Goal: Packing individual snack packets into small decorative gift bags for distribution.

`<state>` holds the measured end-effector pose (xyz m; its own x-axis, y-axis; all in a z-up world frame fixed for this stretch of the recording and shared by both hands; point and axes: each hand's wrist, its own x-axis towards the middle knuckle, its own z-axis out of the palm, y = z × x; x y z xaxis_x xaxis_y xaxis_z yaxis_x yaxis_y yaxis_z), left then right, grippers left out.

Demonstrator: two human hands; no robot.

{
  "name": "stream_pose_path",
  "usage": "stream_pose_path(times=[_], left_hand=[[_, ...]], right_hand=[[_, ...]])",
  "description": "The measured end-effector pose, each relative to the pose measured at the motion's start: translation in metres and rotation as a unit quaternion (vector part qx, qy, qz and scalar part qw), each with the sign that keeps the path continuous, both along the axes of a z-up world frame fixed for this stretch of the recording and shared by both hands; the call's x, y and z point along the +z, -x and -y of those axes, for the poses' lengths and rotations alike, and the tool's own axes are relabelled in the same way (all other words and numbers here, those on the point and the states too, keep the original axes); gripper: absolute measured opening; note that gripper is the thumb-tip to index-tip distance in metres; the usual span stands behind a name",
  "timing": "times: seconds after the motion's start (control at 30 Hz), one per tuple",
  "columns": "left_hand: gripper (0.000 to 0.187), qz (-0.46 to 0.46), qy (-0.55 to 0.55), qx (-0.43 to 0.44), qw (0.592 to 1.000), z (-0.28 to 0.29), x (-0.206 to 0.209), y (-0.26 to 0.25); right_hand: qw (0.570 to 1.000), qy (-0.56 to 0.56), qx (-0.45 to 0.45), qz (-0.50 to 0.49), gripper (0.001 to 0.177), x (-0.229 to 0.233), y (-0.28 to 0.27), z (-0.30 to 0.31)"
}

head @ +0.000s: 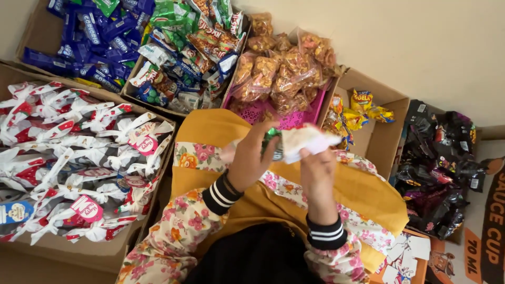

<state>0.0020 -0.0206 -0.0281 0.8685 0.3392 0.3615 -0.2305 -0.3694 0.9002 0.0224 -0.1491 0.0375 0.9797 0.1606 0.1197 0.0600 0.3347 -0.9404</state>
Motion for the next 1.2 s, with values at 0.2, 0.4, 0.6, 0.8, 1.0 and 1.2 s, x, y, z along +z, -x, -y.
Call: stream_pose_path(times=[0.2,0.4,0.6,0.8,1.0,1.2], left_hand=[[0.058,0.022,-0.036,-0.029,0.999,0.005,0.019,0.006],[0.067,0.042,-0.173,0.099,0.979,-0.005,0.013,0.004],[0.054,-0.176,-0.149,-0.043,0.972,-0.044,0.021,0.019],[0.067,-0.231,-0.083,0.032,0.969,-0.083,0.033,0.023],[0.041,0.035,0.170,0.109,0.979,-0.163,0.059,0.046],[0.019,0.047,-0.052,0.343,0.937,-0.348,-0.016,-0.001]], right_hand=[[0.995,-0.006,-0.006,-0.095,0.030,-0.038,-0.019,0.025],[0.985,-0.042,0.009,-0.166,0.036,-0.068,-0.031,0.035],[0.979,-0.089,0.041,-0.181,0.029,-0.062,-0.041,0.016],[0.979,-0.080,0.066,-0.176,0.033,-0.060,-0.045,-0.005],[0.940,-0.169,0.204,-0.217,0.035,0.007,-0.046,-0.044],[0.944,-0.133,0.179,-0.242,0.032,0.000,-0.059,-0.051]])
